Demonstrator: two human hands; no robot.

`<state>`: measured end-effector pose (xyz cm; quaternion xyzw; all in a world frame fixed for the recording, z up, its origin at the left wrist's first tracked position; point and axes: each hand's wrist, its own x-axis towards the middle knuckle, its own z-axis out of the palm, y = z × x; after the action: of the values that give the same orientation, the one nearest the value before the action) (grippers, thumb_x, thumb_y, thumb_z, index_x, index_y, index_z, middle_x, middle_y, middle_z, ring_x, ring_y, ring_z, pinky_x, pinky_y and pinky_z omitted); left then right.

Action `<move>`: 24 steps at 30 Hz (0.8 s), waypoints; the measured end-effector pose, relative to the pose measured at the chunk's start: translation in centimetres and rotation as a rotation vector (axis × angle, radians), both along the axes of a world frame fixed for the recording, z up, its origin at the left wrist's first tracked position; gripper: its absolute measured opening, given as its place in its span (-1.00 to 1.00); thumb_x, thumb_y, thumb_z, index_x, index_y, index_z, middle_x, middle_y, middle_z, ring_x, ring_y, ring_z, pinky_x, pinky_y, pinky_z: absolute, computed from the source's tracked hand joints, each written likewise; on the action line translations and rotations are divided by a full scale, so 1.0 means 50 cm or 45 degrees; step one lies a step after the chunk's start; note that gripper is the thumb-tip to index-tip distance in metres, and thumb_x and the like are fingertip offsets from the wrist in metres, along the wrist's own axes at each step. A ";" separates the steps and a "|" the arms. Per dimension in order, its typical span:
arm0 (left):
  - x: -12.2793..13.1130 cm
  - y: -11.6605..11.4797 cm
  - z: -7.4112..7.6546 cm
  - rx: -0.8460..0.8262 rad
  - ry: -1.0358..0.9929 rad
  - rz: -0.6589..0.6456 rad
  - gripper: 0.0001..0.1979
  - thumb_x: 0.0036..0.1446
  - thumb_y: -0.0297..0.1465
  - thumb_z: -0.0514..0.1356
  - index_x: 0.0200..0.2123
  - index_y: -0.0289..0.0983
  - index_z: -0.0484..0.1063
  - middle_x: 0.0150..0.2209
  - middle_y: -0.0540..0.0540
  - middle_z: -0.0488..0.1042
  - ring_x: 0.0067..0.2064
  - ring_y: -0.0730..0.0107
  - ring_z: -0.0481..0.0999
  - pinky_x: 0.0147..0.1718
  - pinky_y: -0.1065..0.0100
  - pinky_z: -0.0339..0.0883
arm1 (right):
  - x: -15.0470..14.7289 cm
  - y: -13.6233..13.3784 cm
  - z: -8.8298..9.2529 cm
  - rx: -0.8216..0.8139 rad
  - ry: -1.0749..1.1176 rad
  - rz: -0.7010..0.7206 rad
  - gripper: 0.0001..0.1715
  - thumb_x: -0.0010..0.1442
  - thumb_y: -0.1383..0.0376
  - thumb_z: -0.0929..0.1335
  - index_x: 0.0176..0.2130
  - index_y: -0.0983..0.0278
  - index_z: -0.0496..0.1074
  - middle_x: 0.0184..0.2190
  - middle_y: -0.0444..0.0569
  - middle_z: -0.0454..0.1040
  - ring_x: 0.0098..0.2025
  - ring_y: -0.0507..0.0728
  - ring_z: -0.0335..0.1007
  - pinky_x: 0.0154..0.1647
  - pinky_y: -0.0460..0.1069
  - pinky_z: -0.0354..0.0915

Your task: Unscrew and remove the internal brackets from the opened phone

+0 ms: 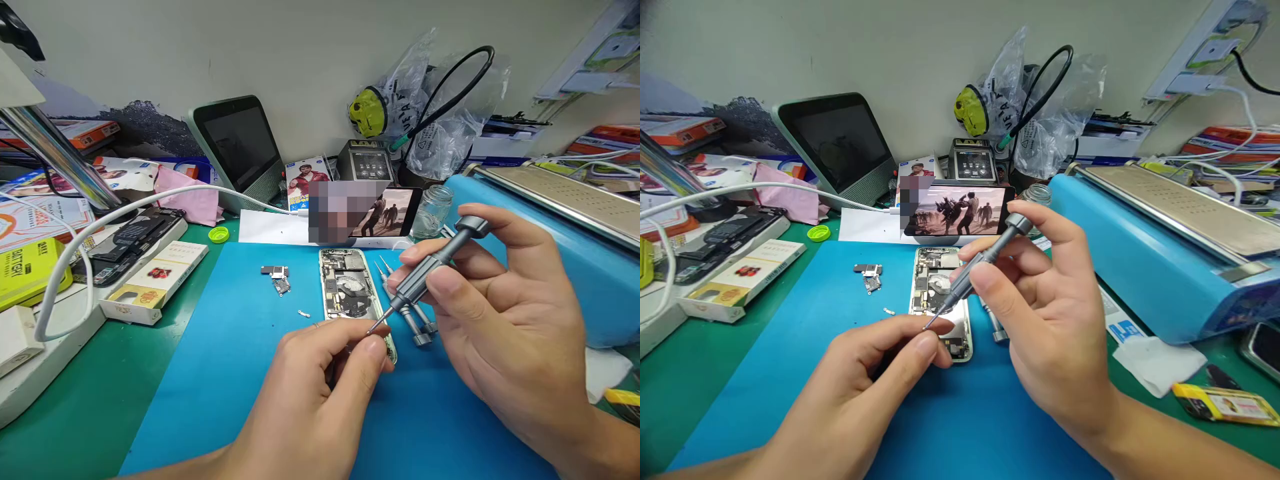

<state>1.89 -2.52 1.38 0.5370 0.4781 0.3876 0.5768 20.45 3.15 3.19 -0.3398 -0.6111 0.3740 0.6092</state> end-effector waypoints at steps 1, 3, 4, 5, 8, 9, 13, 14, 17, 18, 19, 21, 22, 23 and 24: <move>0.000 -0.001 0.000 0.010 0.002 -0.011 -0.59 0.48 -0.06 0.15 -0.25 -0.18 0.65 -0.13 -0.10 0.69 -0.21 0.29 0.55 -0.40 0.36 0.20 | -0.002 -0.001 0.000 -0.013 0.008 -0.008 -0.53 0.33 0.26 0.58 0.15 -0.06 0.51 -0.21 -0.18 0.72 -0.10 0.12 0.72 -0.27 -0.08 0.67; 0.000 -0.002 0.002 0.012 0.014 -0.012 -0.58 0.49 -0.06 0.13 -0.24 -0.18 0.65 -0.05 -0.10 0.71 -0.13 0.26 0.60 -0.39 0.36 0.22 | -0.004 -0.003 0.000 -0.026 0.020 -0.013 -0.53 0.33 0.26 0.59 0.15 -0.08 0.51 -0.21 -0.19 0.72 -0.11 0.11 0.71 -0.28 -0.09 0.66; 0.000 -0.003 0.003 0.008 0.024 -0.005 -0.58 0.49 -0.06 0.13 -0.25 -0.18 0.64 -0.03 -0.10 0.71 -0.08 0.23 0.61 -0.37 0.36 0.24 | -0.004 -0.003 0.000 -0.018 0.023 -0.010 -0.52 0.33 0.26 0.59 0.15 -0.08 0.52 -0.22 -0.19 0.72 -0.12 0.12 0.70 -0.29 -0.09 0.66; -0.001 -0.003 0.003 0.008 0.035 0.002 -0.57 0.49 -0.06 0.13 -0.26 -0.18 0.64 -0.04 -0.10 0.71 -0.02 0.20 0.62 -0.36 0.36 0.25 | -0.004 -0.004 0.000 -0.017 0.024 -0.007 -0.52 0.32 0.26 0.59 0.15 -0.09 0.52 -0.22 -0.19 0.72 -0.13 0.12 0.70 -0.30 -0.08 0.66; -0.002 -0.003 0.000 0.057 0.050 -0.004 -0.57 0.50 -0.05 0.12 -0.26 -0.17 0.64 -0.08 -0.10 0.72 0.07 0.14 0.63 -0.33 0.37 0.28 | -0.001 -0.005 0.000 -0.027 0.023 0.003 -0.53 0.32 0.26 0.59 0.14 -0.09 0.53 -0.22 -0.17 0.71 -0.13 0.13 0.70 -0.31 -0.08 0.65; -0.003 -0.003 -0.003 0.083 0.051 -0.011 -0.57 0.50 -0.06 0.12 -0.26 -0.17 0.64 -0.09 -0.10 0.73 0.07 0.14 0.64 -0.33 0.38 0.29 | 0.000 -0.005 0.000 -0.031 0.024 0.005 -0.53 0.32 0.26 0.59 0.14 -0.09 0.53 -0.22 -0.17 0.71 -0.12 0.13 0.70 -0.31 -0.08 0.65; -0.005 -0.002 -0.011 0.133 0.047 -0.025 -0.57 0.52 -0.08 0.11 -0.26 -0.18 0.63 -0.10 -0.09 0.73 0.03 0.19 0.65 -0.33 0.39 0.29 | 0.001 -0.005 -0.001 -0.019 0.004 0.008 -0.51 0.34 0.25 0.58 0.17 -0.09 0.50 -0.18 -0.18 0.71 -0.10 0.11 0.70 -0.28 -0.10 0.66; -0.004 -0.002 -0.010 0.137 0.042 -0.026 -0.57 0.52 -0.08 0.10 -0.26 -0.18 0.63 -0.09 -0.09 0.73 0.02 0.19 0.65 -0.34 0.39 0.28 | 0.001 -0.004 -0.002 -0.015 -0.011 0.010 -0.52 0.35 0.25 0.58 0.17 -0.09 0.50 -0.18 -0.18 0.71 -0.09 0.11 0.70 -0.28 -0.10 0.67; -0.002 0.000 -0.003 0.088 0.030 -0.018 -0.58 0.50 -0.08 0.12 -0.25 -0.18 0.64 -0.05 -0.11 0.72 0.03 0.17 0.63 -0.37 0.37 0.23 | 0.001 -0.002 -0.004 0.002 -0.046 0.013 -0.53 0.37 0.24 0.56 0.18 -0.09 0.48 -0.18 -0.17 0.71 -0.08 0.12 0.70 -0.28 -0.09 0.67; -0.001 0.000 0.002 0.053 0.030 -0.011 -0.60 0.48 -0.08 0.14 -0.26 -0.19 0.63 -0.04 -0.12 0.71 0.03 0.16 0.62 -0.38 0.37 0.21 | 0.002 -0.001 -0.004 0.005 -0.050 0.012 -0.53 0.37 0.25 0.56 0.19 -0.09 0.48 -0.18 -0.17 0.71 -0.07 0.12 0.70 -0.27 -0.09 0.67; 0.001 0.000 0.006 0.018 0.028 -0.009 -0.60 0.46 -0.08 0.15 -0.28 -0.20 0.60 -0.04 -0.13 0.70 0.01 0.16 0.61 -0.39 0.36 0.18 | 0.002 -0.001 -0.004 0.015 -0.051 0.010 -0.53 0.37 0.25 0.56 0.19 -0.09 0.49 -0.18 -0.17 0.71 -0.07 0.12 0.70 -0.26 -0.09 0.67; 0.002 0.001 0.015 -0.039 0.021 -0.016 -0.60 0.41 -0.09 0.17 -0.38 -0.22 0.49 -0.10 -0.14 0.67 -0.09 0.21 0.56 -0.38 0.35 0.14 | 0.004 0.000 -0.003 0.029 -0.056 0.005 -0.53 0.38 0.26 0.55 0.19 -0.09 0.50 -0.19 -0.17 0.71 -0.07 0.11 0.70 -0.24 -0.11 0.67; 0.003 0.001 0.018 -0.058 0.019 -0.021 -0.59 0.39 -0.09 0.18 -0.43 -0.23 0.42 -0.14 -0.13 0.65 -0.15 0.27 0.51 -0.38 0.35 0.13 | 0.004 -0.001 -0.003 0.034 -0.058 0.006 -0.54 0.38 0.27 0.55 0.18 -0.09 0.51 -0.19 -0.17 0.71 -0.07 0.10 0.70 -0.23 -0.11 0.67; 0.004 0.001 0.020 -0.074 0.021 -0.023 -0.58 0.37 -0.10 0.19 -0.46 -0.23 0.35 -0.19 -0.12 0.63 -0.22 0.32 0.45 -0.38 0.36 0.12 | 0.005 -0.001 -0.002 0.033 -0.055 0.006 -0.55 0.38 0.27 0.55 0.18 -0.09 0.51 -0.19 -0.17 0.71 -0.06 0.10 0.71 -0.21 -0.12 0.67; 0.004 0.002 0.022 -0.088 0.026 -0.020 -0.58 0.35 -0.11 0.20 -0.49 -0.22 0.30 -0.23 -0.10 0.60 -0.26 0.37 0.39 -0.39 0.36 0.10 | 0.005 -0.001 -0.002 0.034 -0.042 0.004 -0.55 0.37 0.27 0.56 0.17 -0.09 0.52 -0.19 -0.17 0.71 -0.06 0.09 0.71 -0.19 -0.12 0.67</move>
<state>2.10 -2.42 2.49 0.5245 0.4929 0.3606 0.5932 20.70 3.12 3.10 -0.3369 -0.6267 0.3611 0.6029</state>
